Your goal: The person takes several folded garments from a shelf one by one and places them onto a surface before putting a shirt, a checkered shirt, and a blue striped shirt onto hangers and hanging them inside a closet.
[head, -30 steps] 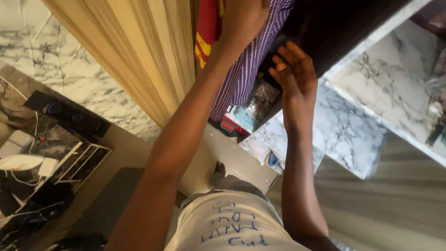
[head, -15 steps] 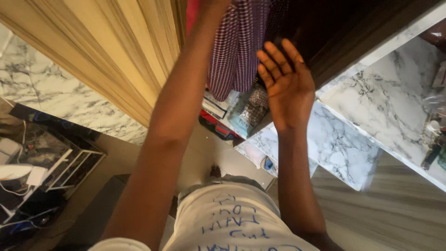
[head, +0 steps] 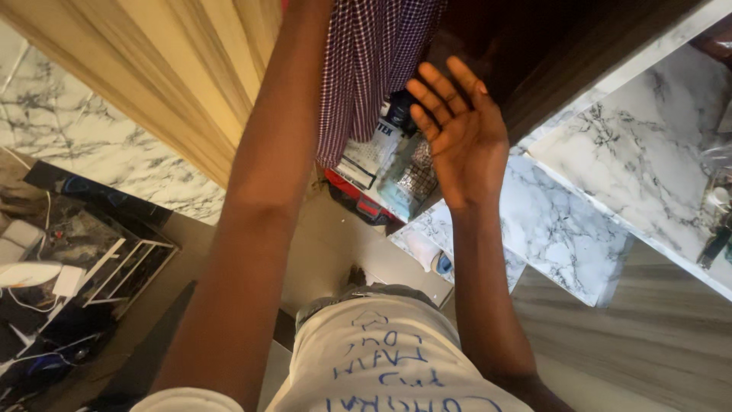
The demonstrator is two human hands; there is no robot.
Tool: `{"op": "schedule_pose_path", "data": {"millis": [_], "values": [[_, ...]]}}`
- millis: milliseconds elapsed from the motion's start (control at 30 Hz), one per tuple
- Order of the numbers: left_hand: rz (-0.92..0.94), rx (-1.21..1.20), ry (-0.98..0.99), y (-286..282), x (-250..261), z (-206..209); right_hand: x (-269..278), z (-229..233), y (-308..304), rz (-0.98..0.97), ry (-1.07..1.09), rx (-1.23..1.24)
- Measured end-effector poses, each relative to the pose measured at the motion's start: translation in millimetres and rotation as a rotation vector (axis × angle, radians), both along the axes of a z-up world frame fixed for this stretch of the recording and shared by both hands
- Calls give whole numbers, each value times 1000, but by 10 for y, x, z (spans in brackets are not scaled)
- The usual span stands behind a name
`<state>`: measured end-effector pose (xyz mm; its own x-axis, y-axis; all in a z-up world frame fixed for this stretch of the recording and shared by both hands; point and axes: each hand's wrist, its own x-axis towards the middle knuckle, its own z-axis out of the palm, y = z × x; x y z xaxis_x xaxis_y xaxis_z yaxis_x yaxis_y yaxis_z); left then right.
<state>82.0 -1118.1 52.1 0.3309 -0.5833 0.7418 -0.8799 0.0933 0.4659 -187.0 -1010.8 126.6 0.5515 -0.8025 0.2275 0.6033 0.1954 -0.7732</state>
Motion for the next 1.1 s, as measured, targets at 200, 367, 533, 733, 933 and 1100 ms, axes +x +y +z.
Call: {"op": "schedule_pose_path", "data": {"millis": [200,367,533,733,933,1100], "values": [[45,-22,33,500,74,-105,-79,-32,144,16,-32,47],[54,-129,77,962,220,-250,-227,-123,346,5,-39,126],[-412,-61,992,1951,-494,-1042,-389,-356,607,22,-63,221],[-598,60,1506,3594,-1521,-1161,-519,-750,1097,-7,-59,306],[-857,-184,1748,4442,-1772,-788,-643,-882,1764,16,-72,437],[-1025,-438,1873,4860,-1897,-603,-750,-827,2410,51,-39,506]]}}
